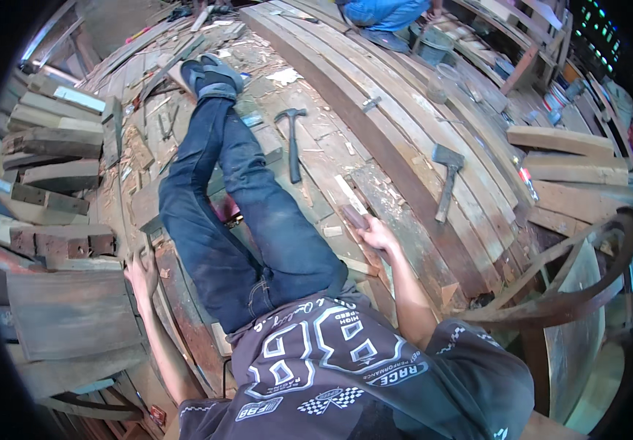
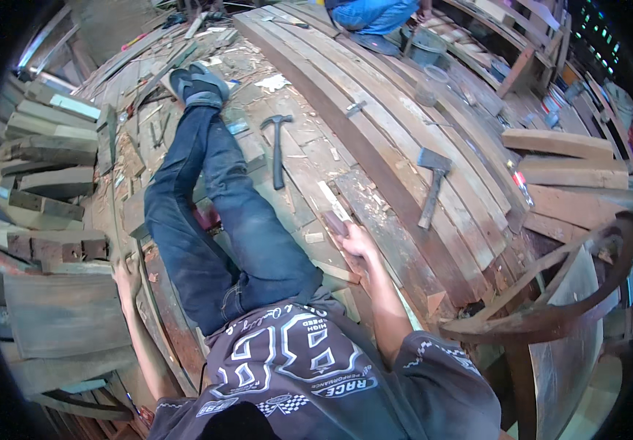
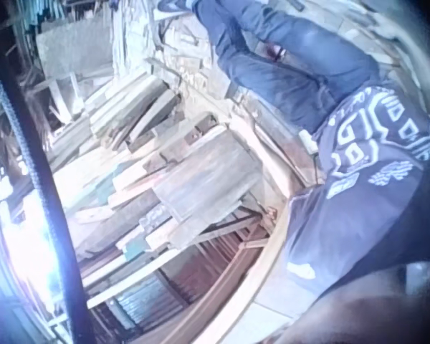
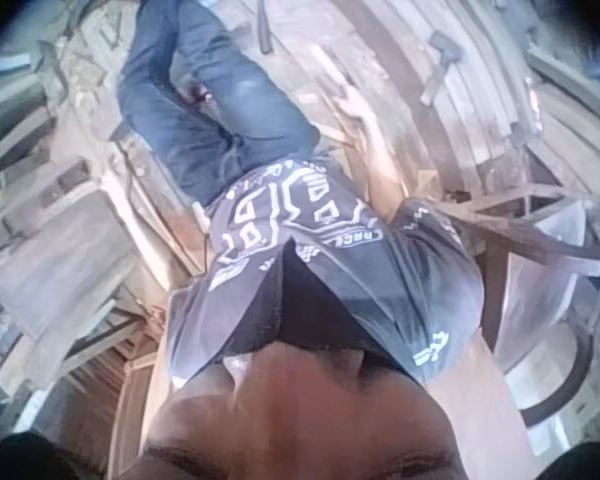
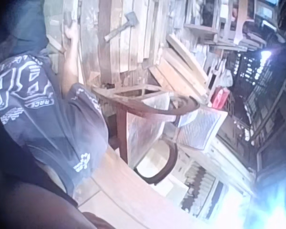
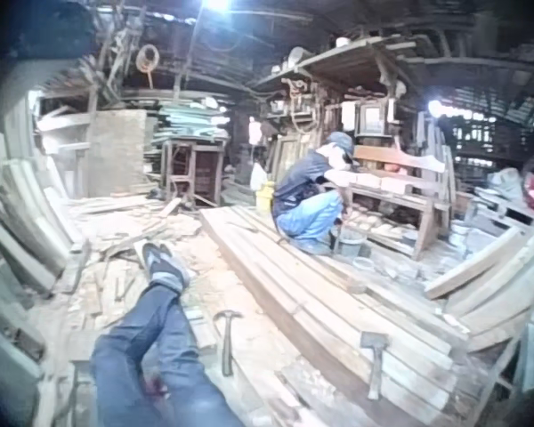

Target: The person is using a small hand tool to scrape or shape a thin strip of wood while sitting on the floor of a workshop.

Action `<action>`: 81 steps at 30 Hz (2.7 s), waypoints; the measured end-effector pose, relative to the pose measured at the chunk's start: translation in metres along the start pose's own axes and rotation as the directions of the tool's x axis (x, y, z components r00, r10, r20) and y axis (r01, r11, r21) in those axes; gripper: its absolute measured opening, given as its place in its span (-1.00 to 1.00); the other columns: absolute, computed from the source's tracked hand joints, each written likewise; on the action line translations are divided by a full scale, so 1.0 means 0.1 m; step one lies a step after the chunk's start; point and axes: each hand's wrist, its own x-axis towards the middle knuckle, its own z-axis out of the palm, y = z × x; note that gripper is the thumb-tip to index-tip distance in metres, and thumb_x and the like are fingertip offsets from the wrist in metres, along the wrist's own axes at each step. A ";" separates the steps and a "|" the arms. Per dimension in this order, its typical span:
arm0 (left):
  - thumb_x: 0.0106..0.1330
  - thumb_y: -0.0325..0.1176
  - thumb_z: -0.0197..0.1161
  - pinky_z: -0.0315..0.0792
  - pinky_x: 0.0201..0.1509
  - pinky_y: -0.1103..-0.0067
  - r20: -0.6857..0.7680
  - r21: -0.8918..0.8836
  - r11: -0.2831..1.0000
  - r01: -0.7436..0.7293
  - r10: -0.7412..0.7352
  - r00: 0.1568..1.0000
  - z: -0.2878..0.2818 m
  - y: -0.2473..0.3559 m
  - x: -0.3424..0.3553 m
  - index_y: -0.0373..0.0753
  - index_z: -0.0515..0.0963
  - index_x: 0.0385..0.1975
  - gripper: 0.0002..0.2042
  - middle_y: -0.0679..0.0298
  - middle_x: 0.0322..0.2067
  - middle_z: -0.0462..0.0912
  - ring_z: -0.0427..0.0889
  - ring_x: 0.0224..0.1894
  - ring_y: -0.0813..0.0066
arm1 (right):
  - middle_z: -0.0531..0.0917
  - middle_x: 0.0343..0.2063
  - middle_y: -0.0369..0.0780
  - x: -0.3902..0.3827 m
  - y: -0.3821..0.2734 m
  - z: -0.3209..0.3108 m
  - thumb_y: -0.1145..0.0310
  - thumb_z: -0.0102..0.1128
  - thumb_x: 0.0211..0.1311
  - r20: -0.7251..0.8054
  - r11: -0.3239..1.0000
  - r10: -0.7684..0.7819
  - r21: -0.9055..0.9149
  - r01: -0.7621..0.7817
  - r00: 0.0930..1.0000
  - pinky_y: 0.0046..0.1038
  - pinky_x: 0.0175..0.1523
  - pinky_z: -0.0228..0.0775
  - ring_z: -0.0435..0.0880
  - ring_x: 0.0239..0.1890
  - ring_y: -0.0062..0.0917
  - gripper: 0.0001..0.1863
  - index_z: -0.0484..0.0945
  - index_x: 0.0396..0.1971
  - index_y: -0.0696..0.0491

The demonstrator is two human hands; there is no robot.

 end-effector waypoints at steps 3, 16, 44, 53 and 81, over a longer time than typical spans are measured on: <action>0.38 -0.37 0.16 0.46 0.01 0.46 -0.054 -0.487 0.866 -0.114 0.100 0.993 -1.02 1.57 0.07 -0.30 0.55 -0.04 -0.76 0.06 -0.02 0.54 0.57 -0.03 0.20 | 0.65 -0.12 0.08 -0.05 0.00 -0.03 0.23 0.26 0.14 0.010 0.998 0.035 0.057 -0.035 0.999 -0.21 0.04 0.46 0.65 -0.01 -0.12 -0.47 0.45 0.11 0.12; 0.37 -0.22 0.22 0.38 -0.23 0.50 -0.507 -0.861 -0.427 -0.277 0.773 0.381 -2.19 3.27 -0.69 -0.42 0.68 -0.33 -0.69 0.12 -0.30 0.68 0.51 -0.32 0.30 | 0.70 -0.35 -0.01 0.14 0.27 0.13 0.25 0.29 0.13 0.011 0.998 -0.041 0.049 0.041 0.999 -0.35 -0.06 0.48 0.69 -0.25 -0.35 -0.30 0.32 0.25 0.22; 0.33 -0.27 0.24 0.36 -0.26 0.50 -0.429 -0.828 -0.543 0.137 0.772 0.469 -2.09 4.09 -0.62 -0.34 0.59 -0.41 -0.77 0.19 -0.43 0.61 0.56 -0.39 0.35 | 0.68 -0.32 0.05 0.06 0.13 0.38 0.24 0.27 0.06 -0.001 0.973 -0.065 -0.221 0.063 0.998 -0.18 -0.05 0.50 0.70 -0.19 -0.13 -0.43 0.45 0.11 0.09; 0.06 -0.28 0.31 0.24 -0.56 0.46 -0.421 -0.837 -0.545 -0.046 0.588 0.691 -2.35 5.13 -1.30 -0.24 0.42 -0.66 -0.76 0.24 -0.64 0.42 0.44 -0.63 0.33 | 0.65 -0.28 0.15 0.02 -0.36 0.48 0.24 0.26 0.03 0.108 0.971 -0.204 -0.106 0.215 0.973 -0.11 -0.04 0.49 0.65 -0.14 0.02 -0.47 0.47 0.02 0.16; -0.16 -0.44 0.26 0.34 -0.55 0.32 -0.521 -0.750 -0.651 -0.117 0.472 0.712 -2.50 5.11 -1.43 -0.26 0.37 -0.81 -0.81 0.12 -0.72 0.44 0.48 -0.63 0.06 | 0.67 -0.38 0.09 0.00 0.00 0.25 0.26 0.27 0.04 -0.029 0.976 -0.162 -0.149 0.156 0.986 -0.20 -0.09 0.51 0.70 -0.25 -0.13 -0.41 0.44 0.10 0.17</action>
